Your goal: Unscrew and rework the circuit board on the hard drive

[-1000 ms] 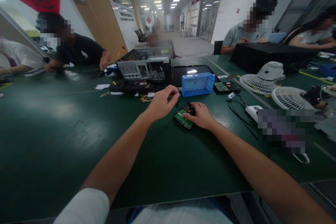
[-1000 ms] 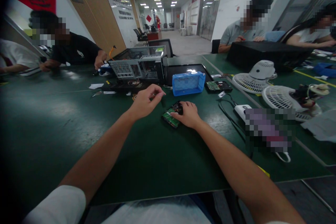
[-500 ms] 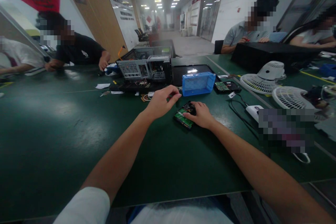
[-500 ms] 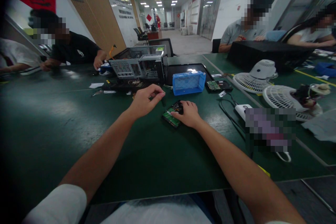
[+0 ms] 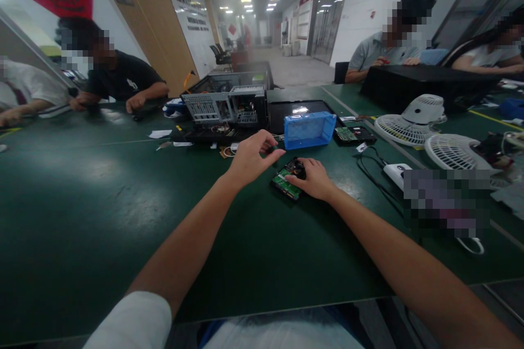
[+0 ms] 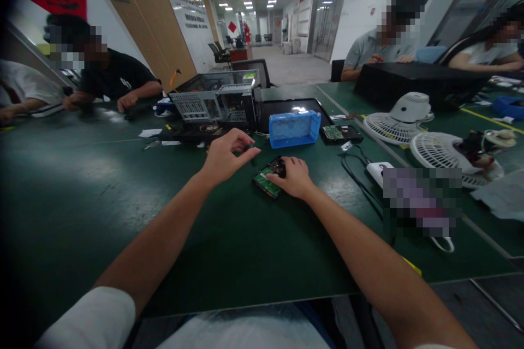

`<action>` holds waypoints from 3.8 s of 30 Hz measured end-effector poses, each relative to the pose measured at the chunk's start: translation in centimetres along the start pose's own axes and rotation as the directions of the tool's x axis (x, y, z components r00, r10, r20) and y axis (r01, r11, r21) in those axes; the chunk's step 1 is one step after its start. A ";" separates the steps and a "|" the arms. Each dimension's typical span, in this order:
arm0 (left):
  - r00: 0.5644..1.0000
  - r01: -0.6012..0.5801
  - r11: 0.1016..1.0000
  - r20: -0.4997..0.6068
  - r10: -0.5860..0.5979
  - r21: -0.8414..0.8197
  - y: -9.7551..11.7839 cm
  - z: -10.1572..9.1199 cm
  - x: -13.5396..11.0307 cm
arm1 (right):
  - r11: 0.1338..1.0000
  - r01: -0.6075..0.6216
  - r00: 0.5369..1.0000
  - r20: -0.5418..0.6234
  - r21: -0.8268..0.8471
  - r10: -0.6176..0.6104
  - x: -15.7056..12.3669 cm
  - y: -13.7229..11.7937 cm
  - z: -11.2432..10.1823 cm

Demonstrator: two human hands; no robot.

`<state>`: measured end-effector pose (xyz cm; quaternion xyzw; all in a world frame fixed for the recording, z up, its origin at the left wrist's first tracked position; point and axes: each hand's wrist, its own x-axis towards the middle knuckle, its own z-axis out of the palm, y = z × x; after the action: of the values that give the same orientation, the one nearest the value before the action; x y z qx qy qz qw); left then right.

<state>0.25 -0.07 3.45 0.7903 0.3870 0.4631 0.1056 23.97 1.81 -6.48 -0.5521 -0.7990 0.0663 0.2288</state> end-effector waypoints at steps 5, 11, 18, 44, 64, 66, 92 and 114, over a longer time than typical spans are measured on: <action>1.000 -0.011 1.000 -0.018 0.011 0.002 -0.1 0.0 0.1 | 1.000 -0.003 1.000 0.003 -0.001 0.003 0.0 0.0 0.0; 0.998 -0.051 0.999 0.032 0.051 0.016 0.0 -0.4 0.2 | 1.000 0.002 1.000 -0.001 -0.006 -0.002 0.0 0.1 0.0; 0.998 -0.033 0.997 0.051 0.030 0.066 0.3 -0.5 0.1 | 1.000 0.002 1.000 -0.002 0.007 -0.002 -0.1 0.0 0.1; 0.999 -0.001 1.000 -0.050 0.001 0.001 -0.1 0.1 0.2 | 1.000 0.019 1.000 -0.007 -0.005 -0.019 0.0 0.5 0.4; 0.991 0.116 0.991 -0.073 -0.112 0.062 -0.1 0.9 -0.3 | 1.000 0.021 0.999 -0.025 0.003 -0.021 0.0 0.7 0.6; 0.991 0.116 0.993 -0.068 -0.114 0.025 -0.3 1.0 -0.4 | 1.000 0.019 0.999 -0.025 0.004 -0.019 0.0 0.6 0.6; 0.997 0.071 0.993 -0.032 -0.069 0.093 0.0 0.2 0.1 | 1.000 0.000 1.000 0.000 -0.002 0.000 0.0 0.3 0.3; 1.000 0.009 0.989 -0.002 -0.009 0.148 0.0 0.1 0.0 | 1.000 0.014 1.000 0.002 0.009 -0.014 0.1 0.6 0.4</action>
<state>0.29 -0.02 3.42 0.7939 0.4239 0.4332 0.0485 24.27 2.14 -7.01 -0.5455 -0.8028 0.0687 0.2309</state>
